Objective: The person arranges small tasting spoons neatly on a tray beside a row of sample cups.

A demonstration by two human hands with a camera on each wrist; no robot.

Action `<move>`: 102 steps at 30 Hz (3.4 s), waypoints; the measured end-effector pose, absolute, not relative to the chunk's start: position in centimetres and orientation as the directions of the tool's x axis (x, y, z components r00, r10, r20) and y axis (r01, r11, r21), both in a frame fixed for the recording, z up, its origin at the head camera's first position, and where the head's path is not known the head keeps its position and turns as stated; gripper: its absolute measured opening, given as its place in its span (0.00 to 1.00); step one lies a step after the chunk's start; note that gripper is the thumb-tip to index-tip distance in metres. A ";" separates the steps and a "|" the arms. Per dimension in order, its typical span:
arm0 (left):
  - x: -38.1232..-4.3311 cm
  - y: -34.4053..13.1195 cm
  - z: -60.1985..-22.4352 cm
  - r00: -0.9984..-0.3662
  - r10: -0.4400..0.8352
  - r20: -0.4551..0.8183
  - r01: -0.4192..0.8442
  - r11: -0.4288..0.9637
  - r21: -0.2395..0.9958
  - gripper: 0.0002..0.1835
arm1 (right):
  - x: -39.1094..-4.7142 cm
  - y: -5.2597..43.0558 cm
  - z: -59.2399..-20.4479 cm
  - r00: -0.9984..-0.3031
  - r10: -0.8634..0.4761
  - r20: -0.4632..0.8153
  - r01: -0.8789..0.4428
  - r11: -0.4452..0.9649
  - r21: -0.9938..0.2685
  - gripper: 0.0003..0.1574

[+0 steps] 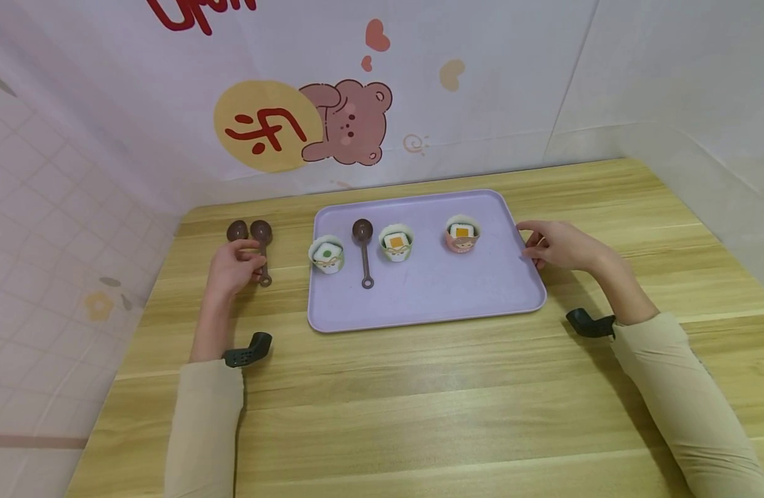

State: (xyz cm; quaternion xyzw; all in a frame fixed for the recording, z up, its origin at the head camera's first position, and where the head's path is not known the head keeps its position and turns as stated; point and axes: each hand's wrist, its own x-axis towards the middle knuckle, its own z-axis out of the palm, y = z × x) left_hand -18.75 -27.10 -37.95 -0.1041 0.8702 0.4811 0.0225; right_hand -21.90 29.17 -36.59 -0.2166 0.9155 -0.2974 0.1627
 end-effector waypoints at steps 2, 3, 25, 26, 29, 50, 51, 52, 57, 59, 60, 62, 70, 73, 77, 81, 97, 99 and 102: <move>-18.8 -27.2 -37.9 -0.977 -0.161 -0.143 -0.206 0.502 0.840 0.24 | -21.9 29.2 -36.6 -0.853 -0.494 -0.167 -0.304 0.730 -0.612 0.32; -18.8 -27.2 -37.9 -0.976 -0.161 -0.148 -0.209 0.491 0.846 0.24 | -21.9 29.2 -36.6 -0.853 -0.495 -0.166 -0.305 0.731 -0.611 0.32; -18.7 -27.2 -37.3 -0.974 -0.138 -0.182 -0.219 0.344 0.913 0.27 | -21.9 29.1 -36.5 -0.858 -0.480 -0.182 -0.284 0.740 -0.610 0.33; -18.7 -27.1 -37.2 -0.974 -0.136 -0.181 -0.217 0.343 0.914 0.27 | -21.9 29.1 -36.5 -0.858 -0.480 -0.182 -0.285 0.741 -0.609 0.33; -18.6 -27.0 -37.0 -0.978 -0.126 -0.169 -0.203 0.339 0.919 0.27 | -21.9 29.1 -36.4 -0.858 -0.480 -0.184 -0.287 0.744 -0.604 0.33; -18.3 -25.2 -35.3 -0.984 -0.121 -0.129 -0.164 0.344 0.925 0.27 | -21.8 29.1 -36.4 -0.859 -0.481 -0.178 -0.294 0.746 -0.597 0.33; -18.3 -25.1 -35.2 -0.985 -0.120 -0.122 -0.156 0.343 0.926 0.26 | -21.8 29.1 -36.4 -0.859 -0.480 -0.180 -0.293 0.748 -0.596 0.33; -18.3 -25.0 -35.1 -0.986 -0.118 -0.114 -0.148 0.340 0.929 0.26 | -21.8 29.1 -36.4 -0.859 -0.479 -0.181 -0.293 0.749 -0.595 0.33; -18.2 -24.4 -34.7 -0.989 -0.113 -0.091 -0.124 0.331 0.936 0.25 | -21.8 29.1 -36.5 -0.859 -0.480 -0.178 -0.297 0.751 -0.590 0.33; -18.2 -24.2 -34.5 -0.989 -0.113 -0.093 -0.125 0.331 0.935 0.25 | -21.8 29.1 -36.5 -0.859 -0.481 -0.176 -0.300 0.751 -0.588 0.33; -18.1 -24.2 -34.4 -0.989 -0.111 -0.093 -0.125 0.330 0.936 0.25 | -21.8 29.1 -36.5 -0.859 -0.481 -0.175 -0.301 0.751 -0.587 0.33; -18.1 -24.0 -34.3 -0.989 -0.111 -0.097 -0.128 0.326 0.937 0.25 | -21.8 29.1 -36.5 -0.859 -0.481 -0.175 -0.302 0.751 -0.587 0.33; -18.0 -23.3 -33.7 -0.991 -0.104 -0.085 -0.115 0.331 0.937 0.25 | -21.9 29.1 -36.5 -0.857 -0.485 -0.176 -0.301 0.748 -0.592 0.33; -18.0 -23.0 -33.4 -0.991 -0.104 -0.086 -0.116 0.330 0.937 0.25 | -21.9 29.1 -36.5 -0.857 -0.485 -0.175 -0.302 0.747 -0.593 0.33; -18.0 -22.7 -33.2 -0.991 -0.102 -0.084 -0.113 0.325 0.939 0.25 | -21.9 29.1 -36.5 -0.858 -0.482 -0.177 -0.297 0.746 -0.596 0.33; -17.9 -22.4 -33.1 -0.991 -0.103 -0.080 -0.109 0.315 0.943 0.24 | -21.8 29.1 -36.5 -0.858 -0.482 -0.177 -0.294 0.744 -0.600 0.33; -17.3 -20.6 -32.3 -0.992 -0.094 -0.083 -0.109 0.318 0.942 0.23 | -21.8 29.0 -36.5 -0.855 -0.491 -0.166 -0.307 0.738 -0.601 0.32; -17.2 -20.4 -32.2 -0.993 -0.088 -0.076 -0.100 0.318 0.943 0.23 | -21.8 28.9 -36.5 -0.855 -0.491 -0.167 -0.307 0.738 -0.601 0.32; -17.2 -20.0 -32.1 -0.995 -0.079 -0.065 -0.087 0.316 0.945 0.23 | -21.8 29.0 -36.5 -0.855 -0.490 -0.171 -0.304 0.739 -0.601 0.32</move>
